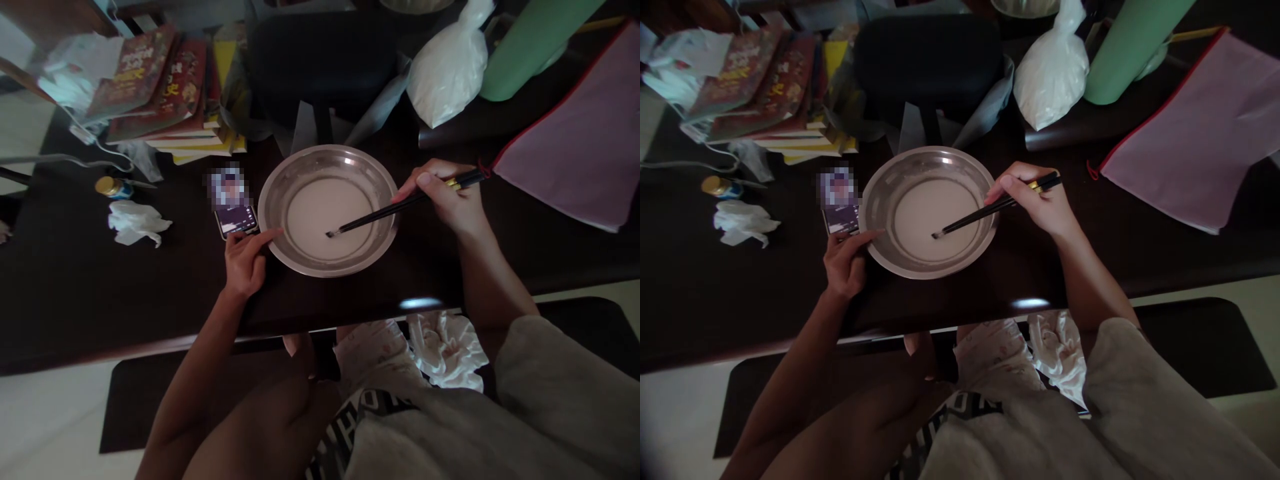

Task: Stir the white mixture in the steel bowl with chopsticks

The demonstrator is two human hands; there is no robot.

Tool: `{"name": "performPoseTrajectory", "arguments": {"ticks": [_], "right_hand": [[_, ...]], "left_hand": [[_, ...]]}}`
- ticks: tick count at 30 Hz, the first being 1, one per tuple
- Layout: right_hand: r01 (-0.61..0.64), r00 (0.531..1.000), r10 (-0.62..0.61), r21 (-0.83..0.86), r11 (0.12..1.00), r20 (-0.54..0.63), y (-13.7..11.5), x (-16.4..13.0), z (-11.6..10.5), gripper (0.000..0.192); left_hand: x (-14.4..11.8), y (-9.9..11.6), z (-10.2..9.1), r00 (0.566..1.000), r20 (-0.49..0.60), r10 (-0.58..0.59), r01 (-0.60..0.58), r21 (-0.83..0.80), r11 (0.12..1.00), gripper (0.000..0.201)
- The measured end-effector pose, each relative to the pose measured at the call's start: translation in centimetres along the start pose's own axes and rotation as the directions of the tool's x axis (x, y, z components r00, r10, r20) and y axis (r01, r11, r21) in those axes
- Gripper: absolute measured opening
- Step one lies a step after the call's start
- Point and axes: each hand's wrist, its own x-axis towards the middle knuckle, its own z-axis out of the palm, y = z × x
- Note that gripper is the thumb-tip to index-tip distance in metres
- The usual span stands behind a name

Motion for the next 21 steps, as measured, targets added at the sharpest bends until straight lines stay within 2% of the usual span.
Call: {"name": "performPoseTrajectory", "arguments": {"ticks": [2, 4, 8, 10, 15, 21], "right_hand": [[0.002, 0.998, -0.001, -0.014, 1.0, 0.062, -0.1, 0.03, 0.1, 0.027], [0.009, 0.997, -0.006, -0.043, 0.999, 0.073, -0.27, 0.08, 0.12, 0.026], [-0.004, 0.999, 0.003, -0.015, 1.0, -0.047, -0.29, 0.05, -0.08, 0.025], [-0.012, 0.998, 0.014, 0.03, 0.999, -0.06, -0.16, -0.04, -0.1, 0.025], [-0.022, 0.997, 0.024, -0.033, 0.999, 0.074, -0.37, -0.05, 0.17, 0.027], [-0.023, 0.997, 0.025, 0.02, 1.0, -0.078, -0.33, 0.0, 0.12, 0.026]], "left_hand": [[0.03, 0.04, -0.01, 1.0, -0.006, 0.01, -0.01, -0.003, 1.0, 0.048], [0.08, 0.1, -0.01, 0.999, -0.018, 0.026, -0.026, -0.011, 1.0, 0.049], [0.15, 0.13, 0.0, 0.998, -0.04, 0.055, -0.057, -0.027, 0.998, 0.049], [0.16, 0.13, 0.01, 0.998, -0.043, 0.056, -0.057, -0.025, 0.998, 0.049], [0.16, 0.16, -0.03, 1.0, -0.009, 0.014, -0.014, 0.001, 1.0, 0.047], [0.07, 0.11, 0.02, 1.0, -0.01, 0.001, -0.001, -0.029, 1.0, 0.044]]}}
